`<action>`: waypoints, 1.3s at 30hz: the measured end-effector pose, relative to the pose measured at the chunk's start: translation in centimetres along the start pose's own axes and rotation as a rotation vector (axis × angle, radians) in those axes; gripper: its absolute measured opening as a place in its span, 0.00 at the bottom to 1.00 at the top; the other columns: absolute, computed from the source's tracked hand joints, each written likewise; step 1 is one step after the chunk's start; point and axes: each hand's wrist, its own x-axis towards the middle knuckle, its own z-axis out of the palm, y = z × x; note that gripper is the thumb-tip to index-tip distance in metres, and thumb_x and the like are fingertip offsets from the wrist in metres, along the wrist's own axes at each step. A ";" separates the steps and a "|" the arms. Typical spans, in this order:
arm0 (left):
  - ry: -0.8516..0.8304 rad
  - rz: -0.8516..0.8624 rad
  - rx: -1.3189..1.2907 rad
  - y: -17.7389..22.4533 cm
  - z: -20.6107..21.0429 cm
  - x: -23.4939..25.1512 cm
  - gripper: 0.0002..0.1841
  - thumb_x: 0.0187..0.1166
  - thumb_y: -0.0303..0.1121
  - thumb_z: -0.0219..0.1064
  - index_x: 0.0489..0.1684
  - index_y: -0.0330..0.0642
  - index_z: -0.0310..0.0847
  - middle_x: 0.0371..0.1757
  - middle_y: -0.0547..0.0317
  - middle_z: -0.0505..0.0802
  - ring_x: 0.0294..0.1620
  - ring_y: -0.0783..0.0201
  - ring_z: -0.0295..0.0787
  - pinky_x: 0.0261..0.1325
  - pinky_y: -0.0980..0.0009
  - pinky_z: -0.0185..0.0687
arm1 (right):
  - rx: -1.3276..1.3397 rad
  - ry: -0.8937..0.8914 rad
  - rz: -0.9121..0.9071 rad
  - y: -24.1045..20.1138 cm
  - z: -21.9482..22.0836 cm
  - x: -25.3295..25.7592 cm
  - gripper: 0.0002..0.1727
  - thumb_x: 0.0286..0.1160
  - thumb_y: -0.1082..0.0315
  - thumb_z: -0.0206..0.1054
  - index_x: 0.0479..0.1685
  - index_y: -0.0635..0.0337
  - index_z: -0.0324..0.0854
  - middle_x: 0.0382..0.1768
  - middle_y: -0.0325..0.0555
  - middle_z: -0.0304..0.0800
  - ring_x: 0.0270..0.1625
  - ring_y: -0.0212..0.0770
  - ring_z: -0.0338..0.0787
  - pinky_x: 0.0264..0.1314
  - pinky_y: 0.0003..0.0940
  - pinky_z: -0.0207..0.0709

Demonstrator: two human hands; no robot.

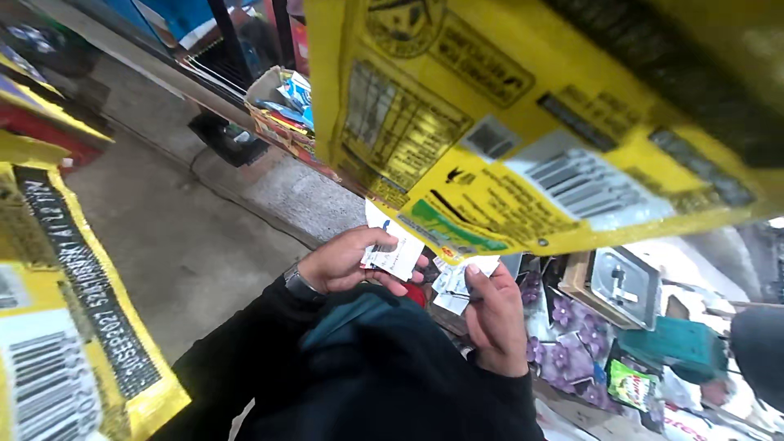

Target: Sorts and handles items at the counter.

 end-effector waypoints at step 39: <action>0.266 0.152 0.402 -1.7 1.3 -0.5 0.18 0.76 0.20 0.72 0.63 0.35 0.80 0.45 0.43 0.95 0.36 0.51 0.97 0.41 0.57 0.98 | -0.042 -0.145 0.116 0.8 1.3 -1.0 0.16 0.77 0.78 0.68 0.61 0.75 0.79 0.47 0.61 0.92 0.45 0.48 0.95 0.54 0.47 0.92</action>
